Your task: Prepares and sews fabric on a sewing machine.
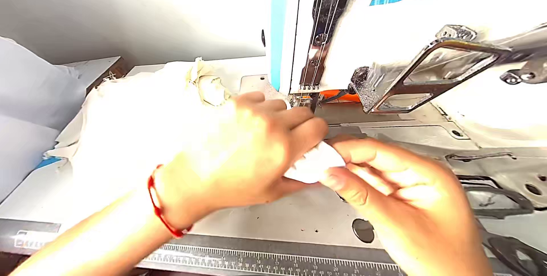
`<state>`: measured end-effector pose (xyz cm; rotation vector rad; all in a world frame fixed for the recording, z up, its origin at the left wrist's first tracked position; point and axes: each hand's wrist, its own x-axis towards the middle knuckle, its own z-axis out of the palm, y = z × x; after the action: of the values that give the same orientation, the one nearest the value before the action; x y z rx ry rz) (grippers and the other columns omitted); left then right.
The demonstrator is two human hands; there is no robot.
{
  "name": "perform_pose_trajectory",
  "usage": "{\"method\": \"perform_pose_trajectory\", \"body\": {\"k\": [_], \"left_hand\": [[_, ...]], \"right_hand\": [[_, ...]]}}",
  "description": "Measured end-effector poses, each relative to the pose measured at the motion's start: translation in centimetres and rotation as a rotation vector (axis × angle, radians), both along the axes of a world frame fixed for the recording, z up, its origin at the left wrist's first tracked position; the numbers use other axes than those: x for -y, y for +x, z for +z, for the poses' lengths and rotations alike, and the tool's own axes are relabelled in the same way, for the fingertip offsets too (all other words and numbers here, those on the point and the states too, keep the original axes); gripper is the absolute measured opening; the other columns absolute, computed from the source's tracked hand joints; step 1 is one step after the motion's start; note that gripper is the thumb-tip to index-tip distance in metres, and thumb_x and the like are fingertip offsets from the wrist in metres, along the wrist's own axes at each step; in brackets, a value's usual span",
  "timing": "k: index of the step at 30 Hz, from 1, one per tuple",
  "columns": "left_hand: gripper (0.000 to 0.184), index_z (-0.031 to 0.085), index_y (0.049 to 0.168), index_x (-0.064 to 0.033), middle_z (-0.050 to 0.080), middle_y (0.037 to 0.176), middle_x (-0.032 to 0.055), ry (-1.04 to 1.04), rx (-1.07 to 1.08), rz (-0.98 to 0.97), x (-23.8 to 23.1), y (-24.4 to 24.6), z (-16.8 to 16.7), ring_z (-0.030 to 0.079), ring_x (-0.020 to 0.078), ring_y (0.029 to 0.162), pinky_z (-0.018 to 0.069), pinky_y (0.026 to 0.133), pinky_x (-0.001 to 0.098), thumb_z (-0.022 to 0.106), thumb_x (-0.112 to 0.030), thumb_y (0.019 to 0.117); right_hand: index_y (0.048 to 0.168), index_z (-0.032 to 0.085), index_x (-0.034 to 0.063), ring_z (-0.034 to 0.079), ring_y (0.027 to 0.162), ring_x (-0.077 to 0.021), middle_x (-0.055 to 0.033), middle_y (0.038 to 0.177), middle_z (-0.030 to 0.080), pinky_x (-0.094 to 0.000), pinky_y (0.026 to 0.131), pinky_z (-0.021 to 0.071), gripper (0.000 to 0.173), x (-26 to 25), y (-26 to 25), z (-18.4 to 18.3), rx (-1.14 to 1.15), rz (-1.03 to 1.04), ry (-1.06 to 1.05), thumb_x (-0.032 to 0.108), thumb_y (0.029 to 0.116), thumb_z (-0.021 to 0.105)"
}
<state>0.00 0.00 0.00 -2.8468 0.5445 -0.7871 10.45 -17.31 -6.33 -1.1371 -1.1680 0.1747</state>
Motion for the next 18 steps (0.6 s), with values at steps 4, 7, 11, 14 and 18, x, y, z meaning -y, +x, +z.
{"method": "perform_pose_trajectory", "body": {"k": [4,7,11,14,18], "left_hand": [[0.021,0.074,0.091,-0.0097,0.070,0.085,0.0030,0.128,0.091,0.128,0.8,-1.7,-3.4,0.058,0.0193,0.068,0.0396,0.057,0.0342,0.054,-0.006,0.0953],[0.027,0.076,0.098,-0.0078,0.072,0.091,0.0033,0.184,0.142,0.160,1.3,-2.8,-4.9,0.058,0.0190,0.073,0.0386,0.065,0.0353,0.049,-0.003,0.0982],[0.026,0.077,0.096,-0.0072,0.072,0.090,0.0034,0.181,0.169,0.178,0.8,-2.1,-4.9,0.057,0.0187,0.072,0.0377,0.063,0.0340,0.051,-0.002,0.0968],[0.026,0.078,0.093,-0.0077,0.071,0.085,0.0032,0.172,0.154,0.200,0.1,-1.2,-4.3,0.055,0.0188,0.068,0.0368,0.060,0.0337,0.052,-0.003,0.0947],[0.028,0.079,0.094,-0.0082,0.070,0.084,0.0033,0.189,0.117,0.210,-0.4,-0.7,-3.8,0.053,0.0185,0.067,0.0354,0.059,0.0336,0.051,-0.003,0.0943]], "right_hand": [[0.096,0.072,0.0067,0.065,0.105,-0.0057,-0.0012,0.097,0.074,-0.0227,0.097,0.0500,0.009,1.7,-2.0,-3.2,0.196,-0.076,-0.075,0.015,0.0957,0.073],[0.094,0.069,0.0076,0.064,0.109,-0.0063,-0.0001,0.097,0.075,-0.0252,0.103,0.0418,0.007,2.1,-2.5,-5.1,0.299,-0.137,-0.075,0.014,0.0962,0.072],[0.096,0.069,0.0096,0.064,0.110,-0.0041,0.0025,0.099,0.076,-0.0252,0.104,0.0398,0.007,1.4,-1.8,-4.8,0.344,-0.197,-0.057,0.017,0.0982,0.070],[0.096,0.071,0.0130,0.065,0.107,-0.0025,0.0053,0.099,0.076,-0.0245,0.101,0.0438,0.010,0.1,-0.8,-4.7,0.377,-0.271,-0.027,0.022,0.0993,0.069],[0.096,0.073,0.0145,0.066,0.105,-0.0023,0.0064,0.097,0.077,-0.0256,0.099,0.0441,0.010,-0.5,-0.2,-4.5,0.408,-0.306,-0.030,0.023,0.0992,0.069]]}}
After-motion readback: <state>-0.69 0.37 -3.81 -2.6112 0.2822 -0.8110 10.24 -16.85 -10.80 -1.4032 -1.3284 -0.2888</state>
